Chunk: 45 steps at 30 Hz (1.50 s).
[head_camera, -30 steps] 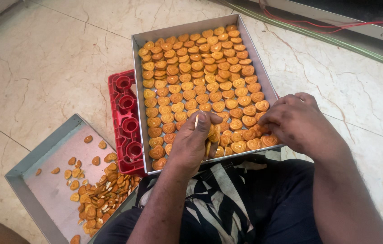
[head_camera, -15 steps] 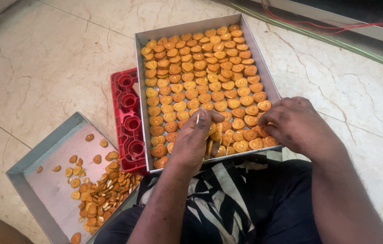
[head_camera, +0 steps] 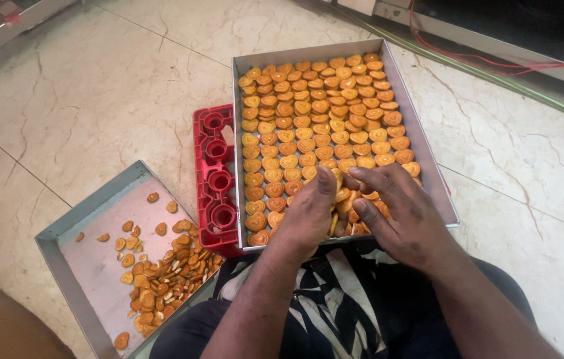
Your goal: The person sorts heart-shaped cookies into a metal tray by hand, moving them from one tray to another while seated.
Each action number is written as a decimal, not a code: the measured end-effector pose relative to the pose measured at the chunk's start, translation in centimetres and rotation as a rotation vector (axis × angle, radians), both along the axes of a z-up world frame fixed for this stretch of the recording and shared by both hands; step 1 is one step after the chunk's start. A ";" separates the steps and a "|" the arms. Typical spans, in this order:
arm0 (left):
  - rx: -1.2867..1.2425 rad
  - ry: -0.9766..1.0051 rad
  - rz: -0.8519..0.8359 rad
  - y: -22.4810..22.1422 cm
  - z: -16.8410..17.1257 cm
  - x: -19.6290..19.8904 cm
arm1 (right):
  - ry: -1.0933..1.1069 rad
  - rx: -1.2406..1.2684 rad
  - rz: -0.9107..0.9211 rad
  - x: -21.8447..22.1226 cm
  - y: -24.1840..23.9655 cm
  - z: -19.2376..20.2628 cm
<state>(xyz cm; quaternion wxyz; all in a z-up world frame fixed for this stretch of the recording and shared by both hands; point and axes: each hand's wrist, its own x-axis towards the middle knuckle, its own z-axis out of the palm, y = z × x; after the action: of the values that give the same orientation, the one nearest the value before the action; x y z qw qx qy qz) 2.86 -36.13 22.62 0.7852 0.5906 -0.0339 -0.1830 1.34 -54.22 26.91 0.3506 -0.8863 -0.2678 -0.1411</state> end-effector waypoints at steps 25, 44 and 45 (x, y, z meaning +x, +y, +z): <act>1.068 -0.445 0.336 10.8 5.1 -0.2 | 0.716 0.343 0.074 9.3 10.7 -0.2; -0.536 0.059 0.859 13.8 0.6 4.0 | 0.811 -0.334 -0.023 7.2 15.0 -2.0; -0.536 0.058 0.858 13.8 0.6 4.0 | 0.810 -0.334 -0.024 7.1 15.1 -1.9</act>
<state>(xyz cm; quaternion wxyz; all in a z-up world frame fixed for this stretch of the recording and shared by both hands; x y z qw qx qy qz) 6.84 -22.30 23.25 0.9142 0.3239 0.1880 0.1548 8.40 -39.17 24.98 0.2777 -0.9176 -0.1175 0.2590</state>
